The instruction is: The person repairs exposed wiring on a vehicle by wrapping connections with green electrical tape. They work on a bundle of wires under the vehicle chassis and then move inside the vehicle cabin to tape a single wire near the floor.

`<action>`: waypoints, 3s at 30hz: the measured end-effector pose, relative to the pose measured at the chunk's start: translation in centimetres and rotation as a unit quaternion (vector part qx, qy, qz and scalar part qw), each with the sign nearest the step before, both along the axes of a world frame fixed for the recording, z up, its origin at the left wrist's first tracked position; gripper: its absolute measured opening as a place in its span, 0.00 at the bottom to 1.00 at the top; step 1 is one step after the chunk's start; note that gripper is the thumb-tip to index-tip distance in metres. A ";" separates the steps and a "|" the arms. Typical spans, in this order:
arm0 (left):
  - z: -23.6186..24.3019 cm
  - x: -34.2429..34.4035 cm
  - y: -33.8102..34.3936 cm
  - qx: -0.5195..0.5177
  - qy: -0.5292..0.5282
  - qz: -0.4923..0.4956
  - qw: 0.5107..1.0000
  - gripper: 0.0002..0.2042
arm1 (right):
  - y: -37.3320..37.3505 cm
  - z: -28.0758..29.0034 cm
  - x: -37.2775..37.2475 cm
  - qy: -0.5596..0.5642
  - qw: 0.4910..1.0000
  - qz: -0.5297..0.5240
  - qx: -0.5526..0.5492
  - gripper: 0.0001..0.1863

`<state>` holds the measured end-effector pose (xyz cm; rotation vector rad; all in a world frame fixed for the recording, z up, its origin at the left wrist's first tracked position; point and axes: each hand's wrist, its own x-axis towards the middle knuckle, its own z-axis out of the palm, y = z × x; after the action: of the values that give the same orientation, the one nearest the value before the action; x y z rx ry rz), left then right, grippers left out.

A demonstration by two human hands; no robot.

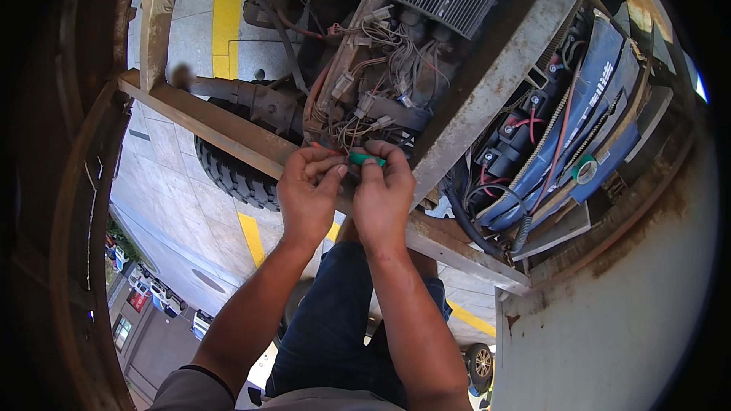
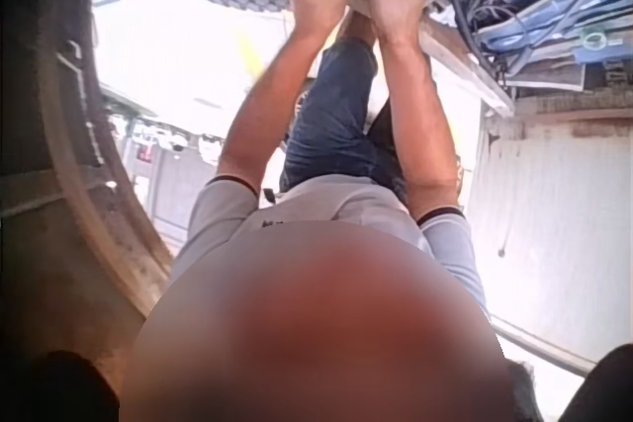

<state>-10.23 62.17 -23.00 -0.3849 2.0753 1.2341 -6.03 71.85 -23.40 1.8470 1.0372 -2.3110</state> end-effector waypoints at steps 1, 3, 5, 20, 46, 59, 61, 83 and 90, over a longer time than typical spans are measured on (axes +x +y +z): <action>0.0 0.0 0.0 0.005 -0.004 0.007 1.000 0.14 | 0.0 0.1 -0.1 0.000 1.000 0.000 -0.002 0.12; 0.0 0.0 0.0 0.004 -0.005 -0.002 1.000 0.14 | 0.2 -0.2 0.3 0.008 1.000 0.000 -0.020 0.13; 0.0 -0.3 -0.2 -0.006 -0.002 -0.031 0.999 0.13 | 0.5 -0.3 0.4 0.010 0.999 0.001 -0.032 0.14; -0.4 -0.4 -0.2 -0.013 -0.002 -0.034 0.999 0.13 | 1.7 0.0 0.1 0.013 0.998 0.012 -0.066 0.17; 0.5 0.3 0.1 0.019 -0.014 -0.027 0.999 0.14 | 1.2 2.4 0.5 0.082 0.975 0.184 0.093 0.20; -1.0 0.3 -0.7 -0.014 0.019 -0.013 1.000 0.08 | 2.8 -0.2 -0.7 0.044 0.974 0.221 -0.003 0.13; -0.9 0.0 -0.6 -0.036 0.023 -0.039 0.998 0.07 | 2.7 -0.9 -1.0 0.036 0.974 0.222 -0.029 0.14; 0.9 1.2 -0.2 -0.013 0.000 -0.091 0.996 0.19 | 3.0 -0.5 -1.0 -0.032 0.813 0.517 0.265 0.13; 0.3 -1.6 0.6 -0.023 -0.090 -0.107 0.990 0.09 | 1.8 -1.6 1.1 0.001 0.975 0.221 0.037 0.30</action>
<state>-11.81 62.79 -22.74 -0.2743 1.9365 0.9900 -4.89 73.68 -25.03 1.4421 1.3837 -2.0353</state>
